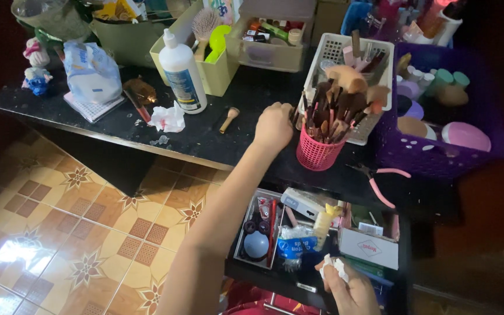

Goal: The person removes makeup brushes and small cosmetic items from a drawer, wipes them with a tissue, and places them back into the drawer or onto the vanity surface. The person also moves a pink brush holder and other items within the drawer to reorganize the space.

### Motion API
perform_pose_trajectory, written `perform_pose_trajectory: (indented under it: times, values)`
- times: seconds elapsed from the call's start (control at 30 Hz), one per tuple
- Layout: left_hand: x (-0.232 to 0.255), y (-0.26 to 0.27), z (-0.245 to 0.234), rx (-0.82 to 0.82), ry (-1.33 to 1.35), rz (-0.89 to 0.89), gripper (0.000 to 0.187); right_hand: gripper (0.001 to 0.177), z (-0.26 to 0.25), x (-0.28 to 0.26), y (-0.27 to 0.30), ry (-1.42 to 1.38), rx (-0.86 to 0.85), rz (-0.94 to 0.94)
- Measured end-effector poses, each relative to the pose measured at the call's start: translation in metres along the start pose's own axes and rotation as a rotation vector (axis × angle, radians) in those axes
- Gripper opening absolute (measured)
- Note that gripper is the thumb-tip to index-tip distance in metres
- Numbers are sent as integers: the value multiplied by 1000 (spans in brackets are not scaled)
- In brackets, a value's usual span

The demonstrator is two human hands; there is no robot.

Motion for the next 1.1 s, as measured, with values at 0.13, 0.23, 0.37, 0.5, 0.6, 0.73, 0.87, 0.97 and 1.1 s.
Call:
perform_pose_trajectory:
  times: [0.13, 0.23, 0.37, 0.5, 0.6, 0.73, 0.87, 0.97, 1.1]
  values:
    - [-1, -8, 14, 85, -68, 26, 10, 36, 4, 7, -8, 18, 8, -46]
    - [-14, -17, 34, -5, -153, -65, 21, 34, 3, 7, -3, 76, 5, 99]
    - [-11, -21, 34, -300, -249, -188, 21, 36, 0, 0, 5, 65, 15, 224]
    - [-19, -16, 29, -213, -507, -223, 22, 39, 1, 10, 3, 138, -2, 279]
    - [-24, -11, 15, -227, -532, -213, 24, 38, 0, 1, 7, 117, 16, 226]
    - [-34, 4, -16, -177, -501, -202, 23, 36, 3, -3, 5, -33, 23, 165]
    - [-57, 27, -41, -101, -223, -285, 23, 38, 3, 7, 2, -76, 40, 158]
    - [-57, 65, -72, -179, 159, -430, 20, 41, 6, 8, 1, -279, 18, 108]
    - [17, 136, -131, -465, 495, -590, 10, 44, 1, -6, 8, -417, 39, 110]
Point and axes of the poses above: each hand's wrist, its own y-axis away from the middle knuckle, its own z-axis out of the palm, x = y × z, the point moved 10 cm from there along -y, towards the middle knuckle, and after that the axes turned 2 degrees about -x, right-handed, at the moved point
